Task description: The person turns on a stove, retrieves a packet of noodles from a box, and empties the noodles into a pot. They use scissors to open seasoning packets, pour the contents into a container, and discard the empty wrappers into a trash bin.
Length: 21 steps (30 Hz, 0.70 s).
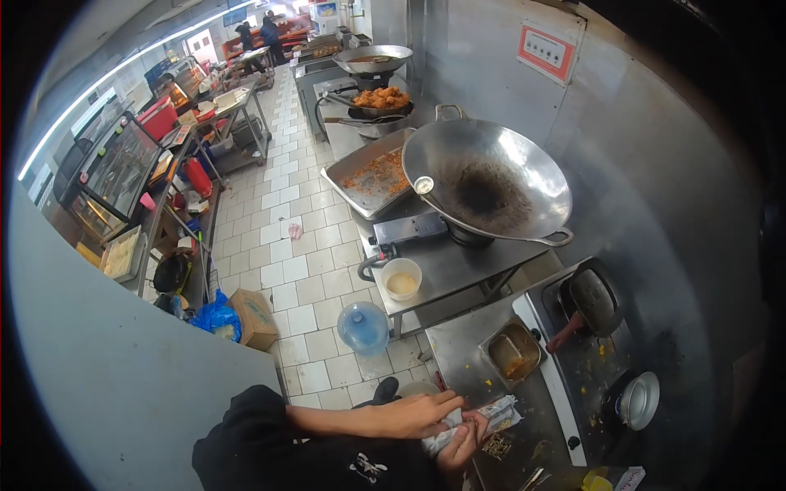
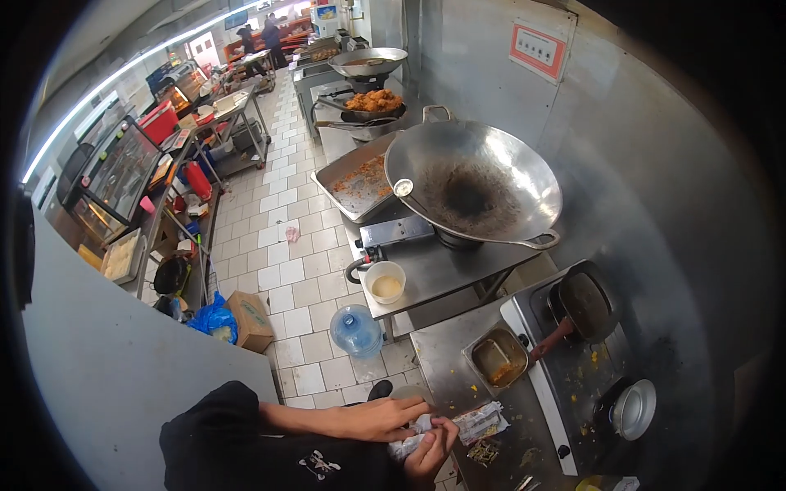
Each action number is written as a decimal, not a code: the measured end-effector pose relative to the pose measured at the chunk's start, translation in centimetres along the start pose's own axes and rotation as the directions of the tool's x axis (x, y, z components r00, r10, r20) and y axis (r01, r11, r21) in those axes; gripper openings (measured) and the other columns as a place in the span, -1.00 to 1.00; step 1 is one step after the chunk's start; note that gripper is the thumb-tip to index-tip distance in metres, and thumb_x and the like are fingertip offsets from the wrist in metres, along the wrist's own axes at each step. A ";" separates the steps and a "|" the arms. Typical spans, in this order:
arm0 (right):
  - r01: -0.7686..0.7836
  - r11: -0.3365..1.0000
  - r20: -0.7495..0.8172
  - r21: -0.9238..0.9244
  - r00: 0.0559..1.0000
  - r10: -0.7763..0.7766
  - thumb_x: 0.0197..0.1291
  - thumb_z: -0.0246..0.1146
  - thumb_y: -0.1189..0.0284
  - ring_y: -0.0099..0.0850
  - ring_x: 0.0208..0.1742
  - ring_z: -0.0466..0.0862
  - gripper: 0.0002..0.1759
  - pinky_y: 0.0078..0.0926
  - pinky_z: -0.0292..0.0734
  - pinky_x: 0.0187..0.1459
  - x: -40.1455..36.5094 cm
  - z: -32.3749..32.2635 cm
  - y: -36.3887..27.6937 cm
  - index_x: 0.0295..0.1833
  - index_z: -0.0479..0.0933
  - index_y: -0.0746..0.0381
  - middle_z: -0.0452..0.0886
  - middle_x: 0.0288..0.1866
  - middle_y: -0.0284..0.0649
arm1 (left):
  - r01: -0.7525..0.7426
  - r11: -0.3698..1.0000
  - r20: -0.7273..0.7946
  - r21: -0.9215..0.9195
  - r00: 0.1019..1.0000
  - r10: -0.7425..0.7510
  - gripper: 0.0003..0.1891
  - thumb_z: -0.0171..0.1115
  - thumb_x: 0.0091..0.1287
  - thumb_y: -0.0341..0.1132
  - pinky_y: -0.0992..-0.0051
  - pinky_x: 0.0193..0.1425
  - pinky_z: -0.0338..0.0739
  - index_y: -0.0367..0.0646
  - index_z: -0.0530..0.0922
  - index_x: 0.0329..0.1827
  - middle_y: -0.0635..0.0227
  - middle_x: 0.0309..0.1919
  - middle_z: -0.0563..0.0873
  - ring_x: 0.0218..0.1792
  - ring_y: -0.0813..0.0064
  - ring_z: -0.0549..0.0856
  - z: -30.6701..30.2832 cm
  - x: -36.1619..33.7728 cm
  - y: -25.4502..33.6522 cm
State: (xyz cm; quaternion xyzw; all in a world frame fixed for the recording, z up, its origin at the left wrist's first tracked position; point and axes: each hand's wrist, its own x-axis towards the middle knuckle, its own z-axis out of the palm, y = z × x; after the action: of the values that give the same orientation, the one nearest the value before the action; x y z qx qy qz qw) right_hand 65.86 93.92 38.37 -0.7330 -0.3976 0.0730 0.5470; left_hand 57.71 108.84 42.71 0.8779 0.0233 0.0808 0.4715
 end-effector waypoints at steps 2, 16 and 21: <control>-0.022 0.999 0.024 -0.027 0.999 0.023 0.44 -0.11 0.30 -0.02 -0.06 0.48 -0.60 -0.10 0.38 0.03 0.1 0.0 -0.7 -0.28 0.41 0.43 0.39 -0.10 0.11 | 0.015 1.000 0.008 -0.021 1.000 -0.015 -0.58 0.20 0.24 -0.45 0.09 -0.23 0.54 -0.27 0.30 0.14 0.02 -0.12 0.51 -0.26 -0.12 0.65 0.8 -0.5 -0.9; 0.008 1.000 -0.108 0.022 0.994 -0.006 0.50 -0.09 0.29 -0.30 -0.30 0.52 -0.59 -0.36 0.45 -0.27 0.5 1.5 -1.2 -0.37 0.48 0.26 0.54 -0.30 -0.15 | 0.085 0.919 -0.133 -0.385 0.980 -0.146 -0.61 0.27 0.22 -0.45 0.25 -0.28 0.63 -0.24 0.39 0.09 0.13 -0.10 0.63 -0.28 0.17 0.73 0.3 -0.3 -1.9; 0.091 0.996 0.053 -0.012 0.995 -0.090 0.35 0.00 0.32 -0.07 -0.20 0.48 -0.66 -0.16 0.42 -0.14 -0.5 0.2 -0.5 -0.40 0.39 0.36 0.39 -0.16 0.09 | -0.023 0.668 -0.446 -0.744 0.761 -0.471 -0.76 0.17 0.30 -0.50 0.43 -0.46 0.62 -0.21 0.39 0.00 0.21 -0.36 0.66 -0.49 0.46 0.69 0.1 -0.6 -3.2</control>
State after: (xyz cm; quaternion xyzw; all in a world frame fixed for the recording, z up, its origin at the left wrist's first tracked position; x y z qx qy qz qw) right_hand 65.23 93.77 38.55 -0.7161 -0.4452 0.0644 0.5337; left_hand 57.24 110.48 39.97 0.5398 0.2546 0.2972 0.7453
